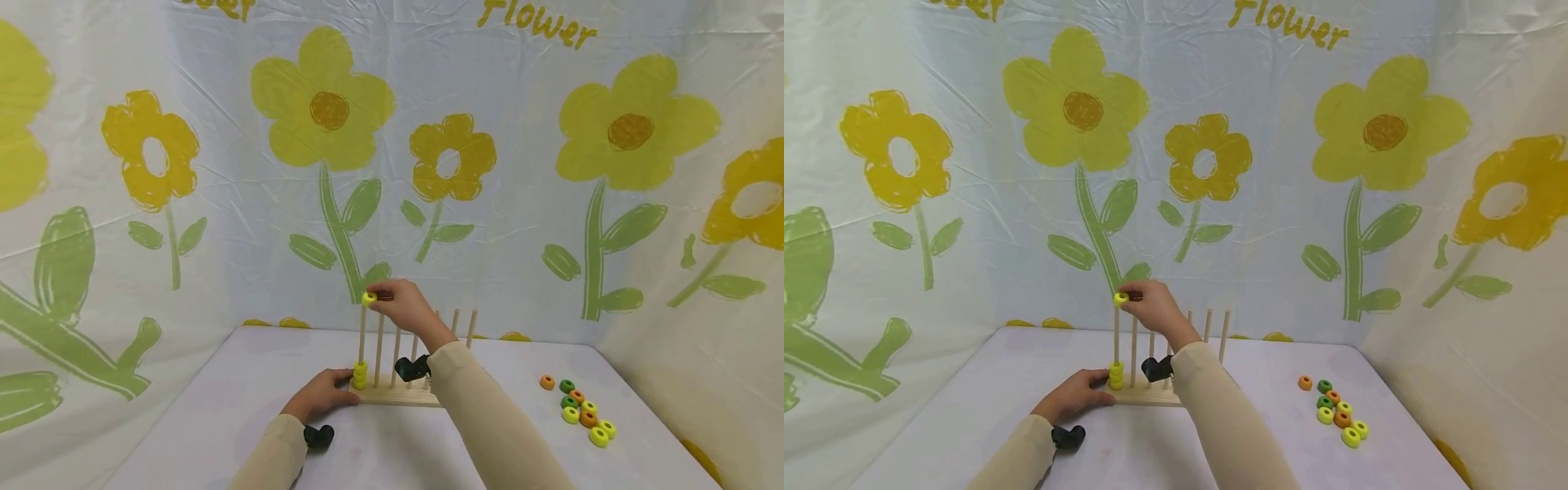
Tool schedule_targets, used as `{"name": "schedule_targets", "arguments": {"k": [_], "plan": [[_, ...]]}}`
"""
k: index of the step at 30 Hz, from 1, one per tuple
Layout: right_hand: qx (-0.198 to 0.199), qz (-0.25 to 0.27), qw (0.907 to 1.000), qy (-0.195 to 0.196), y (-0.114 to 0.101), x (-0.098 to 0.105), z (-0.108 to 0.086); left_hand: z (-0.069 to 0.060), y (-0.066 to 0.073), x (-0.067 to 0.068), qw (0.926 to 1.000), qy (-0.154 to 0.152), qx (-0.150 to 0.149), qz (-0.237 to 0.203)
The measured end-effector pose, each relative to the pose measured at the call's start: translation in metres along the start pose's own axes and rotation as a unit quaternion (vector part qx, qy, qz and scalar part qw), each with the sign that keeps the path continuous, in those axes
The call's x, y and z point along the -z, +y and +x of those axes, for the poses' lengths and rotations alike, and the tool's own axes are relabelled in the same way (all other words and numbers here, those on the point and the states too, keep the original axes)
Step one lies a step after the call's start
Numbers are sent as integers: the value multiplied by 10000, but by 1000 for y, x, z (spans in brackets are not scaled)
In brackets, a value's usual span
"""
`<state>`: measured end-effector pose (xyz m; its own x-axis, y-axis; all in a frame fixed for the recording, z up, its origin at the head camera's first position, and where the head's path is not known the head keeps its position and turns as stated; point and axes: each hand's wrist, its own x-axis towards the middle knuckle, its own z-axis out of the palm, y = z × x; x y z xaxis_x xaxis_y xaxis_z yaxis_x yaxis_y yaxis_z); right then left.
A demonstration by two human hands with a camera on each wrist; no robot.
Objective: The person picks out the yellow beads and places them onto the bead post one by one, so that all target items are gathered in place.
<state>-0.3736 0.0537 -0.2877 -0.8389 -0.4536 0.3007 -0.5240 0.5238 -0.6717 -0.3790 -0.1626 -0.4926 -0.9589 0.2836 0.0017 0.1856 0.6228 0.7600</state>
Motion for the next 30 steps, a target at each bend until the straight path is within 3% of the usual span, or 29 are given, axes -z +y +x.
{"name": "schedule_targets", "arguments": {"k": [17, 30], "plan": [[21, -509, 9986, -113, -9, -8, 6, 4, -4, 0, 9999, -15, -150, 57], [59, -981, 9949, -216, -11, -10, 9, 3, -4, -1, 10000, 12, 23, 39]]}}
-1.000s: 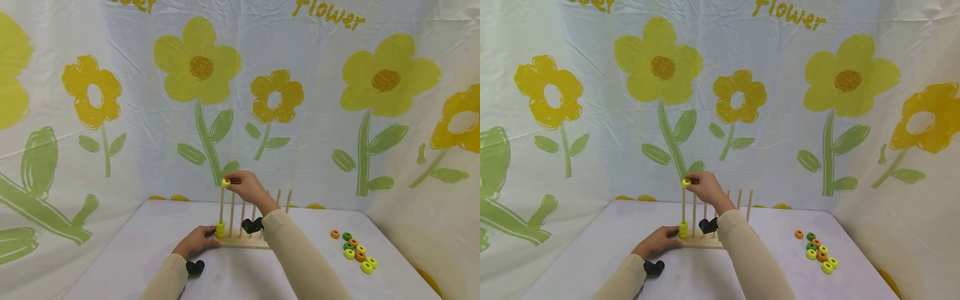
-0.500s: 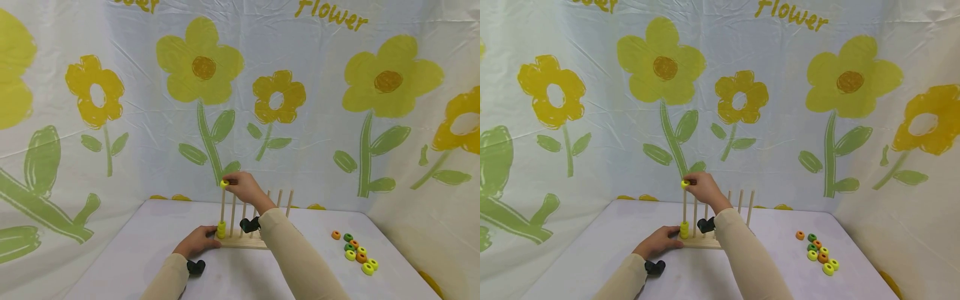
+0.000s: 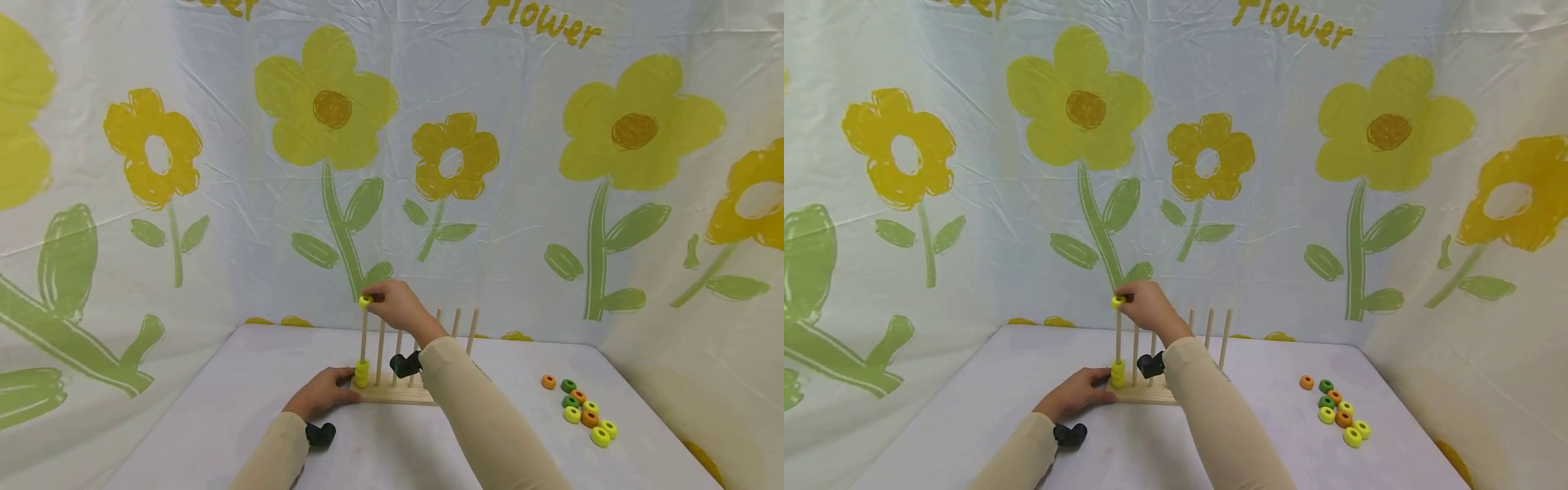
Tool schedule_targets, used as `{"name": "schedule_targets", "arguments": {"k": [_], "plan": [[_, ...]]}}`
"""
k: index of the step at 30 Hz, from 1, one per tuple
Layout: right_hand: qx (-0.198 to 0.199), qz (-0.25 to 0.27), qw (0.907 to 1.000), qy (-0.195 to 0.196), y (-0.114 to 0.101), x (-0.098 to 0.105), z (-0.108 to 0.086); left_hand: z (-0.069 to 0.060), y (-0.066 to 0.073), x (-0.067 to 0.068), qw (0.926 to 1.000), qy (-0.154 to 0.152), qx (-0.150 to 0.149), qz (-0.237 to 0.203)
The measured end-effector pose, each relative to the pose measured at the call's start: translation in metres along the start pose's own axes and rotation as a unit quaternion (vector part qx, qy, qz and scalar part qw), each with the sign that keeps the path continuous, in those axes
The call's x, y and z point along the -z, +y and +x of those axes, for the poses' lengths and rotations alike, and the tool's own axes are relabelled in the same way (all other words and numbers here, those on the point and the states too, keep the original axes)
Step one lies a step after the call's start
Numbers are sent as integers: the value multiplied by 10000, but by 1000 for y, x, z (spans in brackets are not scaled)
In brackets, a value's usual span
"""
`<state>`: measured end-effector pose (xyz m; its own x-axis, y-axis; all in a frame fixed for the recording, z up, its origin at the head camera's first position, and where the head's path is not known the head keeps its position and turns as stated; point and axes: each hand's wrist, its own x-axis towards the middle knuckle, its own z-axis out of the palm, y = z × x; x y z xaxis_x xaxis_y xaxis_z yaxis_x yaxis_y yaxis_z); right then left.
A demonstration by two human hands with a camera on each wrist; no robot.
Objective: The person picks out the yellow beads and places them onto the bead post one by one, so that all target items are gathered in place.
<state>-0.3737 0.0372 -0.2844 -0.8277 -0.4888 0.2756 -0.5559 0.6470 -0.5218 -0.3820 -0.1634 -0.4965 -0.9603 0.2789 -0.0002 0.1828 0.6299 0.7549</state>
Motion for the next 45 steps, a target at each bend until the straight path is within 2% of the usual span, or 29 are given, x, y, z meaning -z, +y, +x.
{"name": "schedule_targets", "arguments": {"k": [11, 16, 22, 31, 45], "plan": [[17, -82, 10000, -2, 3, -2, 0, 0, 1, 1, 9999, 21, -82, 66], [243, -31, 9997, 98, 3, -1, -6, 0, 1, 0, 9999, -7, -57, 112], [488, -109, 9984, 273, 6, 5, -18, -1, 3, 0, 9997, 7, -123, 212], [510, 1, 9979, 393, 16, 16, -38, -2, 5, 1, 9997, -2, -114, 206], [705, -94, 9942, 809, 36, 37, -67, -4, 7, 0, 9995, -27, -25, 304]]}}
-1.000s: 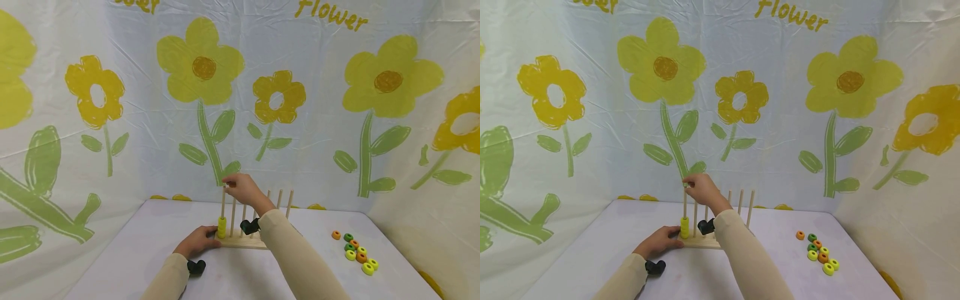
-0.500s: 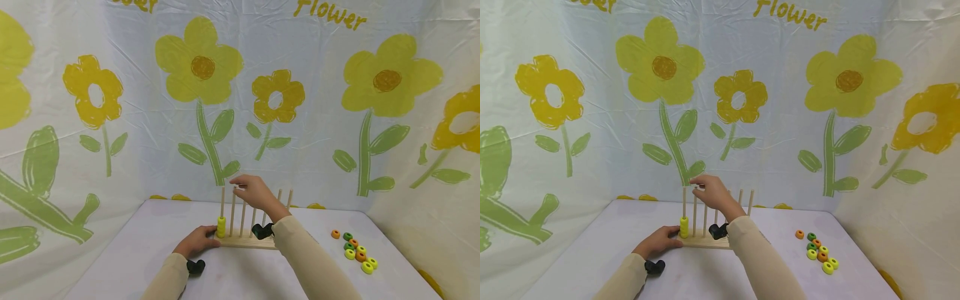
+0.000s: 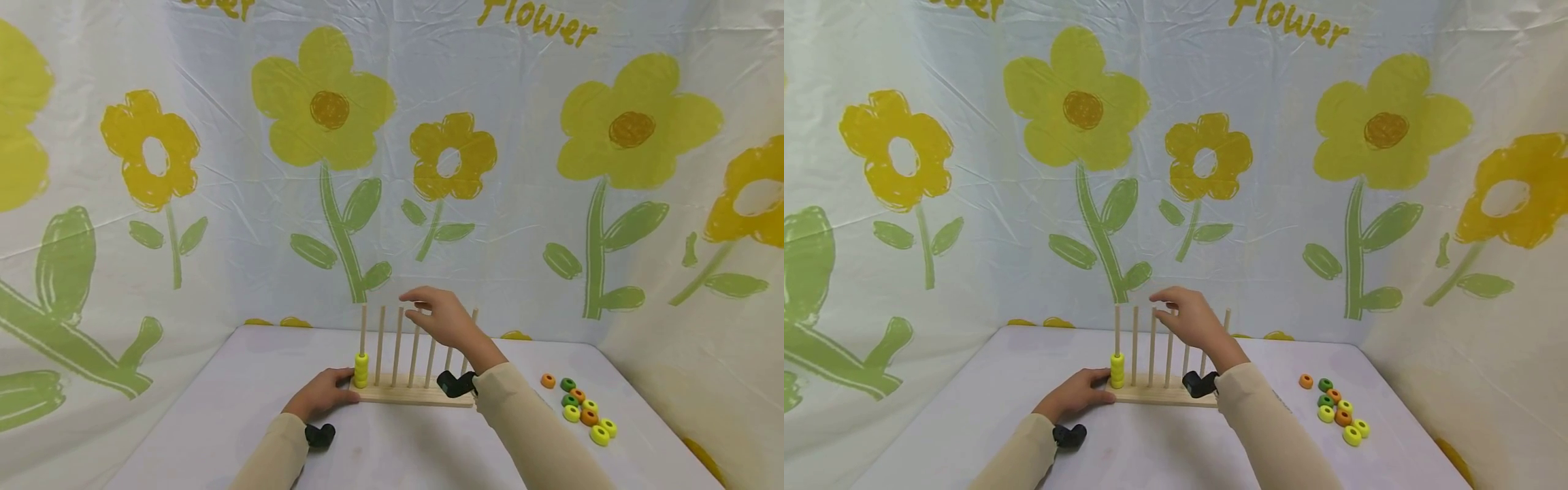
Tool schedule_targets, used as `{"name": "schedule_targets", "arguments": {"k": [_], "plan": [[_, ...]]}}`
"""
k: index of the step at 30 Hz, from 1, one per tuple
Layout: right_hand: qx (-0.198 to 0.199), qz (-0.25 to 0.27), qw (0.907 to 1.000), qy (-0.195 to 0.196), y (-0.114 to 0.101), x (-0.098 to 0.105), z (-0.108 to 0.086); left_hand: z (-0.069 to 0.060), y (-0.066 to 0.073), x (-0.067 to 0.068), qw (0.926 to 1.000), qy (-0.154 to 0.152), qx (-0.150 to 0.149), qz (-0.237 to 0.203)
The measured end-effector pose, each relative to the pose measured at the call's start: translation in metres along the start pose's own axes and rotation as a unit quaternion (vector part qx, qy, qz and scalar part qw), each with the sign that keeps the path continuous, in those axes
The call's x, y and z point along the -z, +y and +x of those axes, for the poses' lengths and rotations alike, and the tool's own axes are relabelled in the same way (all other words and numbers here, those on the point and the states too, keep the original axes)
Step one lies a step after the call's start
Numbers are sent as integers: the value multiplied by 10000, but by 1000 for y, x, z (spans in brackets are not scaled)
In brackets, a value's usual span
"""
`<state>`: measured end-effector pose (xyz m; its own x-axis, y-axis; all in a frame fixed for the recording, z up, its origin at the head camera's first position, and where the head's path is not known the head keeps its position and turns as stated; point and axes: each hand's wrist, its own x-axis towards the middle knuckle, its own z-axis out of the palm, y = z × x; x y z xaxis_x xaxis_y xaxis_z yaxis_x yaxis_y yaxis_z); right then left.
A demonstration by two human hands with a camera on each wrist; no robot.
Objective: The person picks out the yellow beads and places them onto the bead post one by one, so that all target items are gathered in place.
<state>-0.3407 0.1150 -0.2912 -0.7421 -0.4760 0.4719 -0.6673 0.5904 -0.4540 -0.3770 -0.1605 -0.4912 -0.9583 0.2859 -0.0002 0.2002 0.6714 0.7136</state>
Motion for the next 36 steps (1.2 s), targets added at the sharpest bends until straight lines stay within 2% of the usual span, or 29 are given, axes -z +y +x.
{"name": "schedule_targets", "arguments": {"k": [17, 27, 36], "plan": [[127, -37, 9996, 252, 15, 24, -35, 1, -6, -1, 9999, 42, 45, -87], [80, 94, 9987, 504, 30, 30, -56, 2, -6, -1, 9999, 45, -93, -41], [10, 75, 9978, 665, 42, 39, -77, 2, -4, -1, 9999, 46, 39, -98]]}}
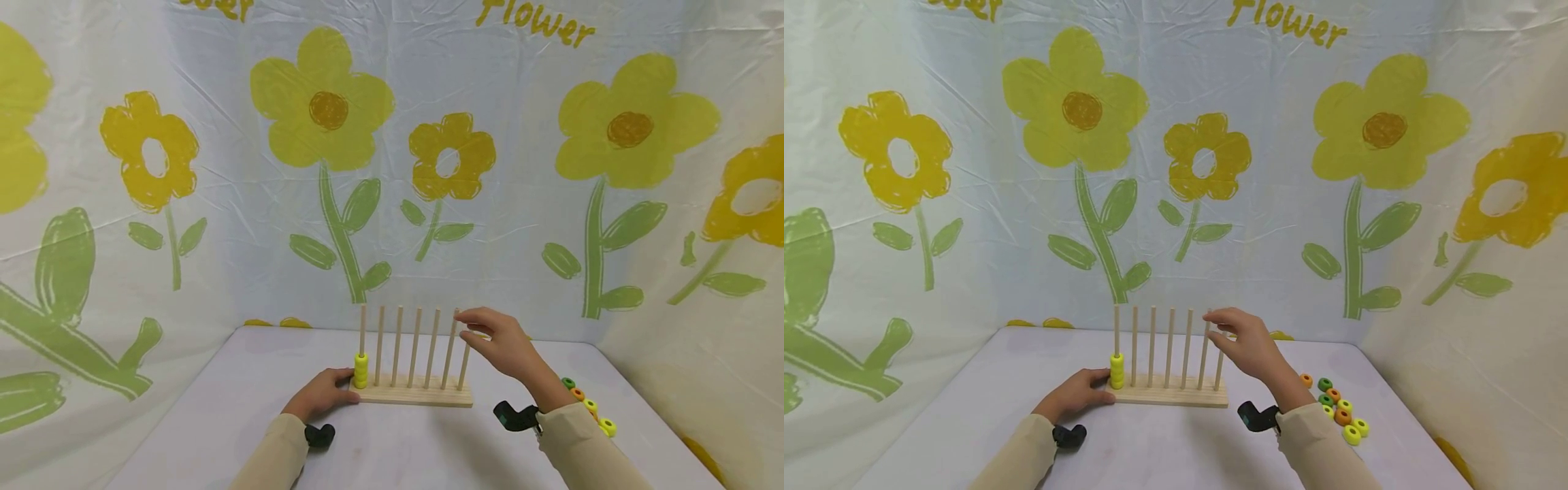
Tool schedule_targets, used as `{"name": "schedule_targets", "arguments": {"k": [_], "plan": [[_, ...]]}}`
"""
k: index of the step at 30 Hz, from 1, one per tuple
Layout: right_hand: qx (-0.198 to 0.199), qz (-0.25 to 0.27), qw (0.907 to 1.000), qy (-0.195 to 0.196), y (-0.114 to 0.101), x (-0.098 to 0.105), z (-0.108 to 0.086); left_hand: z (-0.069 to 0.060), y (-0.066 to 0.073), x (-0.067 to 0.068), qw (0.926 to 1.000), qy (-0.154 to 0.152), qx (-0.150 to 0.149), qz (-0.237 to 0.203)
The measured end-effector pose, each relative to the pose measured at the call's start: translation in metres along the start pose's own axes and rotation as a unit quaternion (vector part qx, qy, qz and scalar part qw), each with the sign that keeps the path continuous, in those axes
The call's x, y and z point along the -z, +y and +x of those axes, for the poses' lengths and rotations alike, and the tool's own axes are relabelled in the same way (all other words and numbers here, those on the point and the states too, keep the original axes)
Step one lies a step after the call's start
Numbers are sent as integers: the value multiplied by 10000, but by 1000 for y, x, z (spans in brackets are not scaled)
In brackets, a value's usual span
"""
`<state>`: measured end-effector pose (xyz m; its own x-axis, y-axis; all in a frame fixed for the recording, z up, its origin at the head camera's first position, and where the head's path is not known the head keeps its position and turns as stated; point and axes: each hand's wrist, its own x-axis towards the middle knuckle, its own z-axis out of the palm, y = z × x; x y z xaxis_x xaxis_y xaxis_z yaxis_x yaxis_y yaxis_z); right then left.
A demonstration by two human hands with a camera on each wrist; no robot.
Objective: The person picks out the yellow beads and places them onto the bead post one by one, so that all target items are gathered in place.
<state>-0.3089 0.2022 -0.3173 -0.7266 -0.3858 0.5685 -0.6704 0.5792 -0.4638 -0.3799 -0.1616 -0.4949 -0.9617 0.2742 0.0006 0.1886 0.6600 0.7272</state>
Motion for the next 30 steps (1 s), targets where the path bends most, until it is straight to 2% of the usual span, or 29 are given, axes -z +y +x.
{"name": "schedule_targets", "arguments": {"k": [6, 14, 30], "plan": [[-213, -88, 9997, 31, 8, 6, -12, -2, 3, 0, 10000, -34, 42, 13], [-294, -128, 9994, 143, 22, 13, -26, -3, 5, 2, 9999, 1, 92, 99], [-1085, -273, 9936, 133, 53, 18, -53, -2, 4, 1, 10000, -8, 51, 51]]}}
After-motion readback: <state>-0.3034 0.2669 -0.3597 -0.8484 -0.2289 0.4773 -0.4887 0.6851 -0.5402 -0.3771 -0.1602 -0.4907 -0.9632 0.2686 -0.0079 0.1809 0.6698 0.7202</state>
